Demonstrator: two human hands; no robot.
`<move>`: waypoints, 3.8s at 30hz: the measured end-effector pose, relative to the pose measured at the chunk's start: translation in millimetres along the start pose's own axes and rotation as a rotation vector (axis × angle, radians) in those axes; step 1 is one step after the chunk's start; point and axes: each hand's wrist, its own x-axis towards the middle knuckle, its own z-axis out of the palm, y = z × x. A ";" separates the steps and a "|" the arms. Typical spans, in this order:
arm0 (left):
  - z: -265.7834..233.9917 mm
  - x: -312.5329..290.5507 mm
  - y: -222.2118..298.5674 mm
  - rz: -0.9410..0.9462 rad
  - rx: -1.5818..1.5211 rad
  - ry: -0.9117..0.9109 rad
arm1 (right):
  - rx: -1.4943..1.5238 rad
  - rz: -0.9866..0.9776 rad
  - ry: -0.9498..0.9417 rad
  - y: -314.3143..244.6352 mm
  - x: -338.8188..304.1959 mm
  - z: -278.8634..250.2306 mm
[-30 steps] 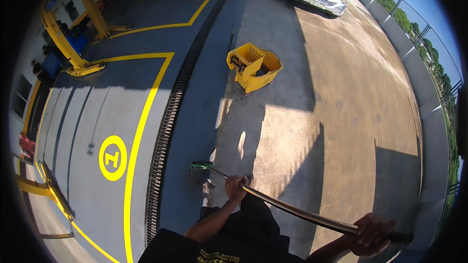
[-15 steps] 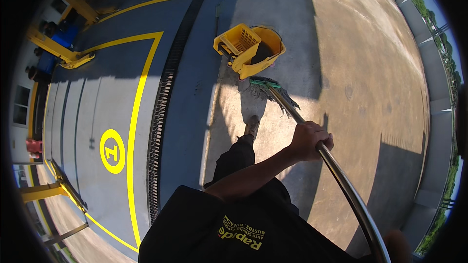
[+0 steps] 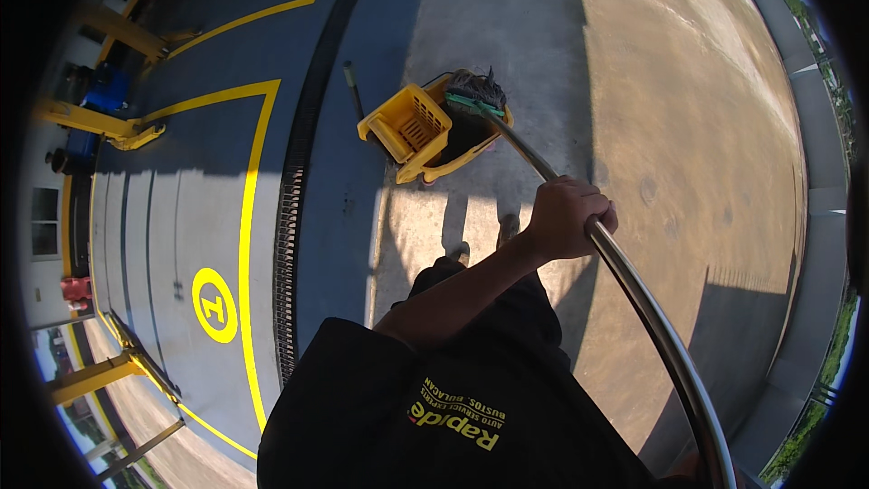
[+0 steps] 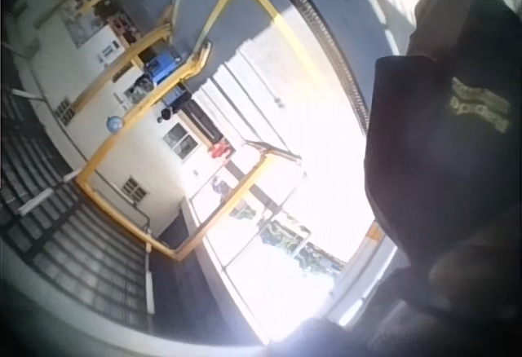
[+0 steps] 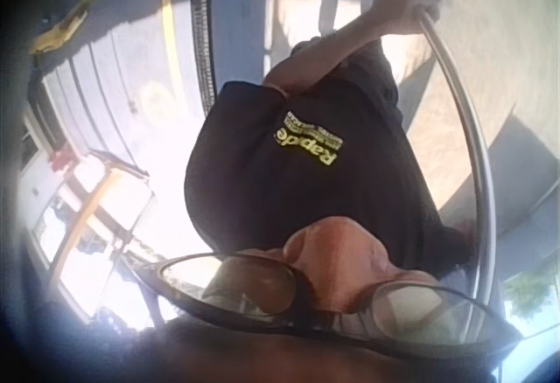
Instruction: The person mops a gray concrete floor in an auto repair shop using a string mop and a yellow mop bucket. They repeatedly dip the mop into the bucket, wring it, and mop different sections of the floor, including areas around yellow vehicle lifts and a floor drain.
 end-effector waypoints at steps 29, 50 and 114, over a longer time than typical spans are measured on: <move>-75.5 5.0 -94.2 -0.095 -0.019 0.364 | 0.253 0.386 -0.538 233.3 -24.6 131.0; -80.7 1.1 -207.5 -0.015 0.057 0.394 | -0.317 0.357 -0.556 275.9 -63.7 156.4; -383.6 487.0 -391.8 -0.131 0.915 1.859 | 0.544 0.458 -1.769 1026.0 59.3 403.2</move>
